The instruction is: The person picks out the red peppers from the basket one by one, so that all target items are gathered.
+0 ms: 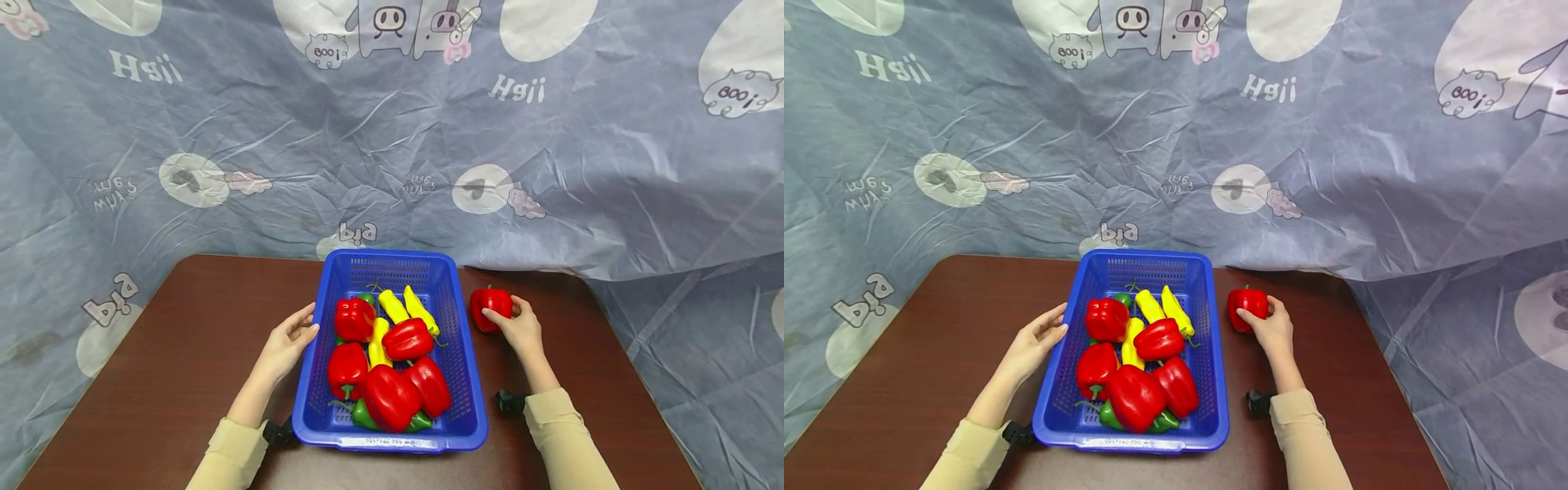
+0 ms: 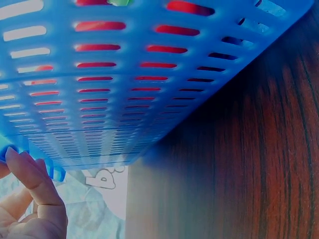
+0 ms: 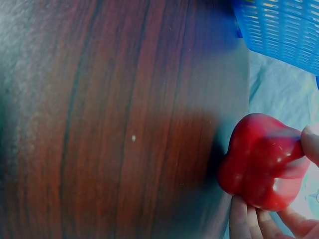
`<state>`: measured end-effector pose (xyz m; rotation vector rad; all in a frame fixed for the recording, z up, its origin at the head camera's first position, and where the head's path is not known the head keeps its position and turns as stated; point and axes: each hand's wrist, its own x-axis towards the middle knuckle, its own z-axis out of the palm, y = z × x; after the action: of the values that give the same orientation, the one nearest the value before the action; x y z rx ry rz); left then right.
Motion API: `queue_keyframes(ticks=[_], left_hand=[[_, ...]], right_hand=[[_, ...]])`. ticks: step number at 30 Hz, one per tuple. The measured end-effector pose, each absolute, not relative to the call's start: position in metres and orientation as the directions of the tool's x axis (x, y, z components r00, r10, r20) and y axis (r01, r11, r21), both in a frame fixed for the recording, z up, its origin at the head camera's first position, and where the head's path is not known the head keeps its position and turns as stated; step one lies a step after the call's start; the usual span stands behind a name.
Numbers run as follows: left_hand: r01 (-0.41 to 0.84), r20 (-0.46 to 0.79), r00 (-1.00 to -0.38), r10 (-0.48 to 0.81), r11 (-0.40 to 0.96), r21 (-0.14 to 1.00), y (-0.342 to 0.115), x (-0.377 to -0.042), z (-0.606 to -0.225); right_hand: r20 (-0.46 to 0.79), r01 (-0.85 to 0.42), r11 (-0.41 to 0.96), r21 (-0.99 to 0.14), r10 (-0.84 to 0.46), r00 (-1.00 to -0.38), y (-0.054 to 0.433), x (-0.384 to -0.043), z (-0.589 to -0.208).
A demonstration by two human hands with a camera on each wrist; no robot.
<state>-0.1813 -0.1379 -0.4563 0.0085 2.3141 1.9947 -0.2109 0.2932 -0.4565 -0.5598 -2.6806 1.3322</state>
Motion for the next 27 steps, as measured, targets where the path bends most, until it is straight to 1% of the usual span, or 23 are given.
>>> queue_keyframes(ticks=[14,21,27], left_hand=[[-0.069,-0.075,-0.995,0.070,0.094,0.993,-0.1376,-0.1809,-0.4562],[-0.069,-0.076,-0.995,0.064,0.097,0.993,-0.1369,-0.1811,-0.4560],[-0.071,-0.077,-0.995,0.063,0.103,0.992,-0.1367,-0.1808,-0.4561]], right_hand=[[-0.074,0.276,0.537,-0.797,0.367,-0.927,0.2906,-0.2104,-0.4586],[-0.088,0.275,0.525,-0.806,0.352,-0.932,0.2895,-0.2105,-0.4578],[-0.079,0.273,0.552,-0.788,0.348,-0.934,0.2869,-0.2085,-0.4598]])
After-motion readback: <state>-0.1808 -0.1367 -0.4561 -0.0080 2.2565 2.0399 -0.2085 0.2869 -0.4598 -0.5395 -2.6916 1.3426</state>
